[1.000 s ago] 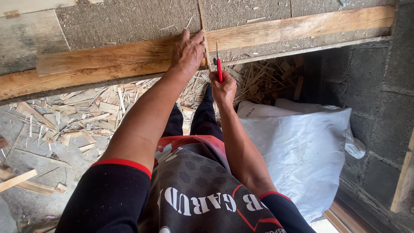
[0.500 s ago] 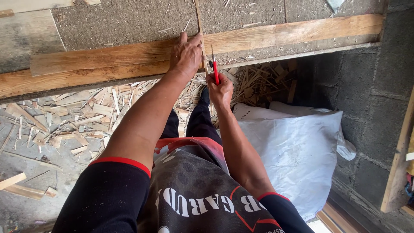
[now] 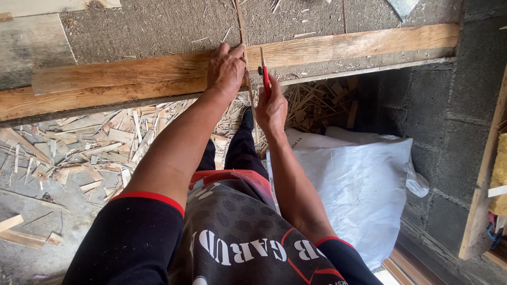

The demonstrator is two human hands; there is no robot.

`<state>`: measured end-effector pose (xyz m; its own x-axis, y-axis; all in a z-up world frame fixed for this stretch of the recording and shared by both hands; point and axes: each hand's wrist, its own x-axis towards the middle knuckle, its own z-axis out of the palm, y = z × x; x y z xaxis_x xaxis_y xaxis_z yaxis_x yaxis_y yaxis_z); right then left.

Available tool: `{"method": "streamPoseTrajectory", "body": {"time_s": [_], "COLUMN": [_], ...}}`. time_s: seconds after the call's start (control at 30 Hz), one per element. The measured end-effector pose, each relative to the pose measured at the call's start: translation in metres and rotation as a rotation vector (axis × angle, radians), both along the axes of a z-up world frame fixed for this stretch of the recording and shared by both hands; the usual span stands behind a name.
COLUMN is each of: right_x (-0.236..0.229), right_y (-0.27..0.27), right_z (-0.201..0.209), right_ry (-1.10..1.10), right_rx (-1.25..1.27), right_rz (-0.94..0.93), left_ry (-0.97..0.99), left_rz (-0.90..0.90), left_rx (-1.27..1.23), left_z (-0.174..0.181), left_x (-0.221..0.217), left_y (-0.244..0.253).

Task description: Using a utility knife and tape to strip or clean wood veneer or strips.

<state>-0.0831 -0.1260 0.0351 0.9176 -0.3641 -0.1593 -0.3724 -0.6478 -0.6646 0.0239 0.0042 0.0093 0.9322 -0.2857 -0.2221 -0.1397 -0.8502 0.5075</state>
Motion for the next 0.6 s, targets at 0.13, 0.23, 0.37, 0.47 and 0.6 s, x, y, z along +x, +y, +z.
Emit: {"method": "streamPoseTrajectory", "body": {"time_s": [0.13,0.23,0.37,0.47,0.6], "right_x": [0.017,0.021,0.031,0.034,0.045], "right_y": [0.007,0.008,0.013,0.014,0.021], "right_z": [0.022,0.011,0.017,0.026,0.05], "right_ry": [0.101,0.092,0.047,0.048,0.062], "right_rx": [-0.056,-0.099,-0.157,-0.205,-0.227], "right_rz": [0.092,0.174,0.244,0.263,0.292], "left_ry": [-0.067,-0.086,-0.124,-0.165,-0.095], "left_rz": [-0.095,-0.109,-0.183,-0.179,-0.182], "left_rx": [0.004,0.016,0.034,0.018,0.034], "left_z": [-0.021,-0.014,-0.007,-0.009,-0.004], "left_x": [0.001,0.002,0.001,0.001,0.002], "left_y": [0.002,0.003,0.006,0.006,0.004]}}
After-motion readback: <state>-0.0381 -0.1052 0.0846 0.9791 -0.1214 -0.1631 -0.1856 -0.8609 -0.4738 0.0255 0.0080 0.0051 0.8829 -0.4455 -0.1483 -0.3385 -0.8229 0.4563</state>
